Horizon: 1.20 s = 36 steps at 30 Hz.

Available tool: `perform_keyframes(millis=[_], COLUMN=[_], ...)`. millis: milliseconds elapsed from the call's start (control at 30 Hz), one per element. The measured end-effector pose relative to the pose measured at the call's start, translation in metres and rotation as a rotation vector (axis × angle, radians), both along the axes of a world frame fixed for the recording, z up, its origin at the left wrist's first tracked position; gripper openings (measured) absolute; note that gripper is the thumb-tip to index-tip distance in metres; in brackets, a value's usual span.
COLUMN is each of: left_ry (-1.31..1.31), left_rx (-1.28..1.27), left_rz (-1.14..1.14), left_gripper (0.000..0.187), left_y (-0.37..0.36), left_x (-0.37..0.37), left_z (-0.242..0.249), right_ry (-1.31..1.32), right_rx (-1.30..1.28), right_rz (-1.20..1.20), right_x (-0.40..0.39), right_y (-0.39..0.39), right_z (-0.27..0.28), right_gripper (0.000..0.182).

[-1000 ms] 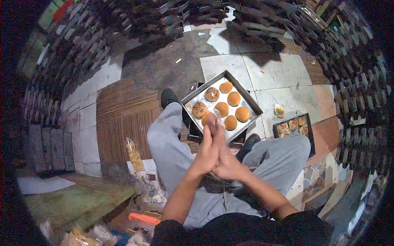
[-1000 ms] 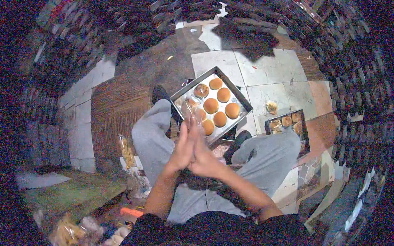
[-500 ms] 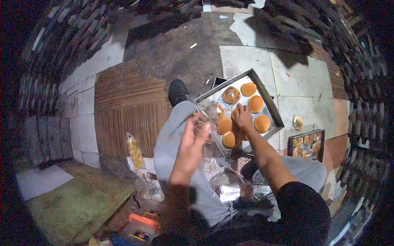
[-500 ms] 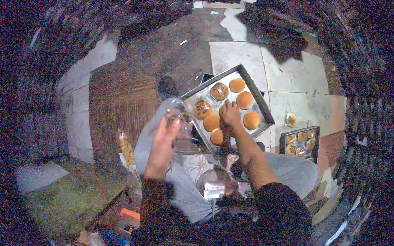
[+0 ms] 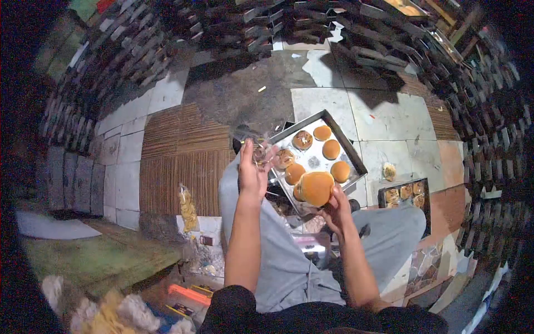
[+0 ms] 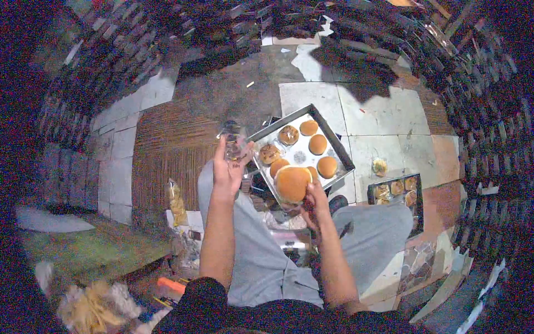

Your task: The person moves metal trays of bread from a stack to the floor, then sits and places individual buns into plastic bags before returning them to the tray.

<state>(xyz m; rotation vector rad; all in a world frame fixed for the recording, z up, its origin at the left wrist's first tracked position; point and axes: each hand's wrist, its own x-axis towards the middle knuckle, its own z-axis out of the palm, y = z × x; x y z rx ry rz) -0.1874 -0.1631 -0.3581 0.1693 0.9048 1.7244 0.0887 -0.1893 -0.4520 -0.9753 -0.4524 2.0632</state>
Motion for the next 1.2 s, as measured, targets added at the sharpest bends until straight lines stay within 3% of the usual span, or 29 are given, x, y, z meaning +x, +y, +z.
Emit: perform_keyframes(millis=[67,167,233,267,333,367,400,467,533,567,600,667,767,867,967,1000,1033,1067,1100,1133,1200], left_ry=[0.013,0.023,-0.1,-0.099,-0.108,-0.079,-0.032,-0.161,0.168,0.16,0.157,-0.051,0.249,-0.032,-0.151,-0.213,-0.116,-0.016,-0.005,-0.077,-0.143], left_rx=[-0.072,-0.07,-0.095,-0.085,0.007,0.023,0.042,-0.047,-0.15,-0.097,-0.095,-0.084,-0.423,-0.208,-0.217,-0.157,-0.155,-0.149,-0.143,-0.146,-0.151], left_rz=[0.004,0.015,-0.074,-0.06,-0.086,-0.172,-0.023,0.087,0.371,0.337,0.353,0.075,0.003,0.073,-0.021,-0.031,-0.045,-0.057,-0.05,0.044,0.136], left_gripper=[0.043,0.047,0.057,0.057,0.064,0.063,0.063,0.056,0.048,0.045,0.045,0.056,0.065,0.059,0.052,0.045,0.044,0.043,0.043,0.044,0.046], left_y=[-0.009,-0.024,-0.042,-0.045,-0.048,-0.06,-0.079,-0.073,-0.073,-0.072,-0.078,-0.087,-0.086,-0.074,-0.07,-0.066,-0.071,-0.072,-0.071,-0.074,-0.077], left_x=[0.008,0.021,0.032,0.038,0.044,0.042,0.059,0.057,0.087,0.082,0.082,0.085,0.111,0.09,0.089,0.094,0.1,0.102,0.101,0.103,0.093], left_z=[0.002,0.021,0.054,0.049,0.031,0.049,0.089,0.018,0.012,-0.025,-0.024,-0.015,0.011,-0.014,0.003,-0.012,-0.027,-0.026,-0.013,0.0,0.009], right_ry=[0.185,0.015,-0.331,-0.326,-0.756,-0.757,-0.787,-0.806,-0.796,-0.788,-0.781,-0.845,-0.862,-0.894,-0.918,-0.874,-0.816,-0.807,-0.612,-0.42,-0.35], right_rx=[0.11,0.185,0.813,0.825,1.464,1.492,1.494,1.468,1.413,1.346,1.357,1.284,1.261,1.072,1.073,0.767,0.458,0.467,0.44,0.402,0.515], right_rz=[0.153,0.301,0.371,0.381,0.267,0.315,0.37,0.414,0.456,0.494,0.506,0.545,0.528,0.507,0.362,0.456,0.539,0.54,0.609,0.674,0.761], right_x=[0.002,-0.013,-0.032,-0.041,-0.062,-0.065,-0.066,-0.065,-0.064,-0.063,-0.064,-0.068,-0.075,-0.075,-0.07,-0.064,-0.058,-0.05,-0.04,-0.029,-0.016], right_y=[-0.023,-0.035,-0.034,-0.037,-0.041,-0.05,-0.054,-0.054,-0.05,-0.049,-0.05,-0.052,-0.031,-0.041,-0.049,-0.049,-0.049,-0.05,-0.05,-0.051,-0.05], right_z=[0.062,0.145,0.178,0.182,0.184,0.174,0.169,0.159,0.148,0.142,0.137,0.126,0.122,0.139,0.134,0.129,0.126,0.132,0.146,0.155,0.163], right_gripper=[0.066,0.066,0.065,0.065,0.061,0.06,0.062,0.061,0.061,0.061,0.061,0.06,0.055,0.033,0.022,0.019,0.016,0.016,0.015,0.015,0.014])
